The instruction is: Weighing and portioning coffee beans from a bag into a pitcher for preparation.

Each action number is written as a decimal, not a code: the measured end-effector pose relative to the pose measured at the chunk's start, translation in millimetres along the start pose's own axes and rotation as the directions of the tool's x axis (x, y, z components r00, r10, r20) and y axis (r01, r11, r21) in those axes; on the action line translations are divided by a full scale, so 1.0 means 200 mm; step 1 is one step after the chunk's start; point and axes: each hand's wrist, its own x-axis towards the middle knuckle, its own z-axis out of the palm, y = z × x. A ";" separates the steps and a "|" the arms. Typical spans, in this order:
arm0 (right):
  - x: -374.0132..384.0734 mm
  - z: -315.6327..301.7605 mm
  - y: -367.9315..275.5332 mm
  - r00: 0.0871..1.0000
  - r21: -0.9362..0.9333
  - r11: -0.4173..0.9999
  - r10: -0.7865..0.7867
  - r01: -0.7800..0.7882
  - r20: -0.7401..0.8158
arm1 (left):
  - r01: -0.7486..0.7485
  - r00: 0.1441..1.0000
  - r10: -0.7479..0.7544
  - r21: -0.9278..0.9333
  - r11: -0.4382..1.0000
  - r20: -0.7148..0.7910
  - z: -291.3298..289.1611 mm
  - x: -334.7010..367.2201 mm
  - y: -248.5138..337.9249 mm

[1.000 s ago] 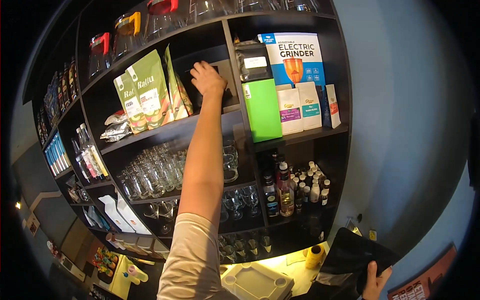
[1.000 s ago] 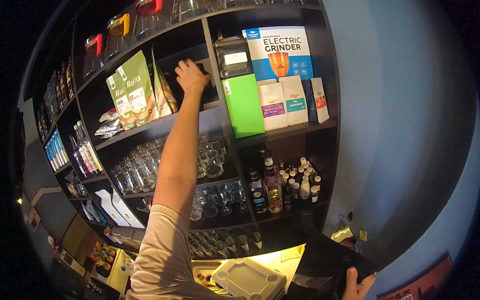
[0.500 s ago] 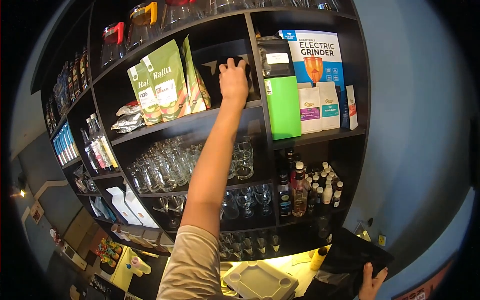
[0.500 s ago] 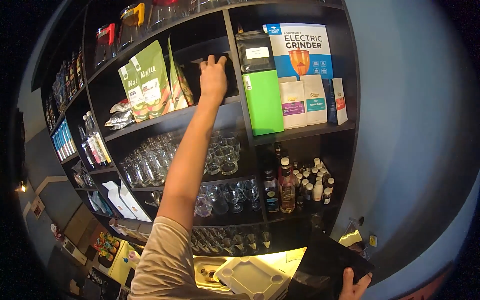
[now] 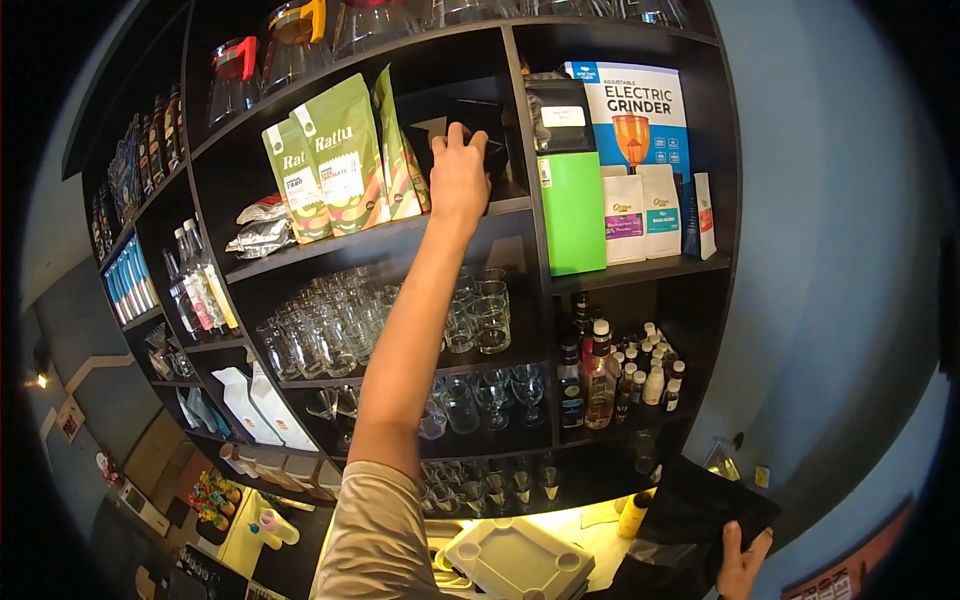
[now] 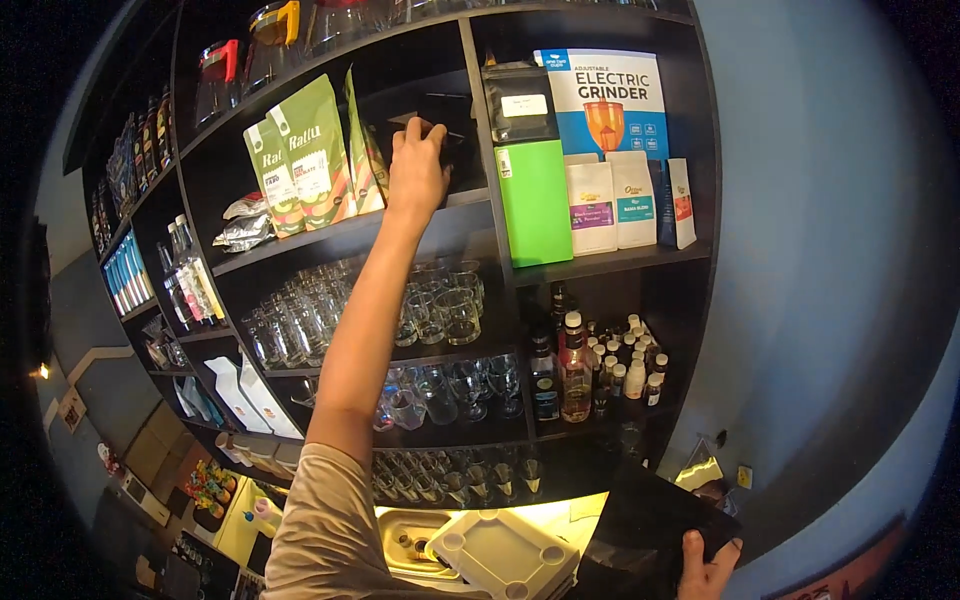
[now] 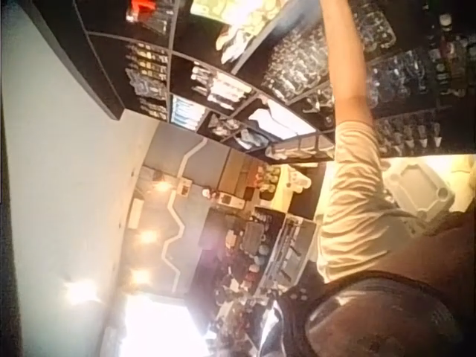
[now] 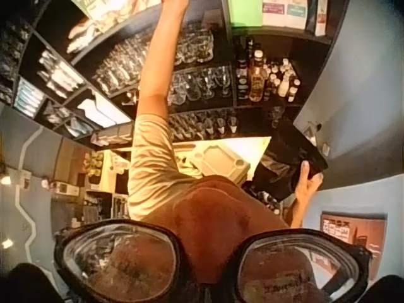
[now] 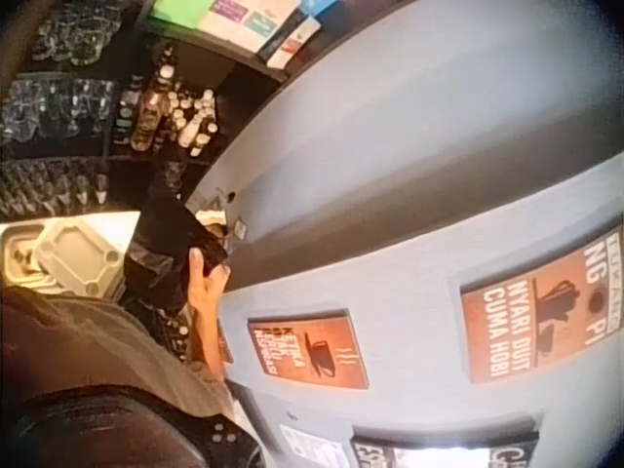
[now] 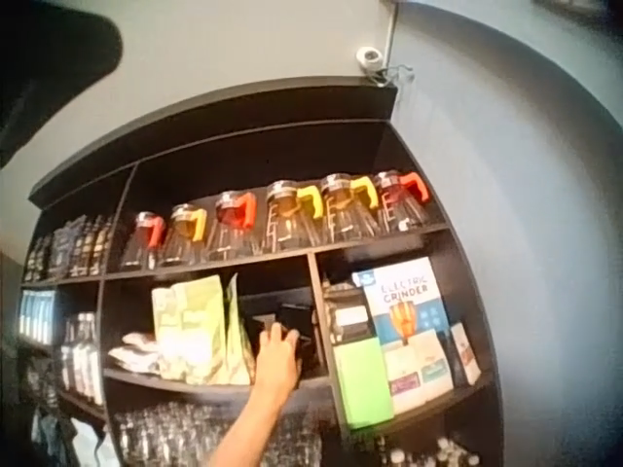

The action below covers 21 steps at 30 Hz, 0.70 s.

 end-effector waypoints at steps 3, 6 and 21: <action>0.00 0.00 0.03 0.999 -0.058 0.998 -0.034 0.032 -0.030 | -0.038 0.996 0.033 -0.057 0.998 -0.087 0.05 0.04 -0.08; -0.03 -0.02 0.09 0.997 -0.116 0.993 -0.039 0.030 -0.073 | -0.025 0.978 -0.008 -0.152 0.988 -0.210 0.10 0.16 -0.13; 0.02 0.05 0.09 0.995 -0.138 0.985 0.102 -0.100 0.013 | -0.007 1.000 0.006 0.037 0.999 0.031 0.05 0.80 -0.23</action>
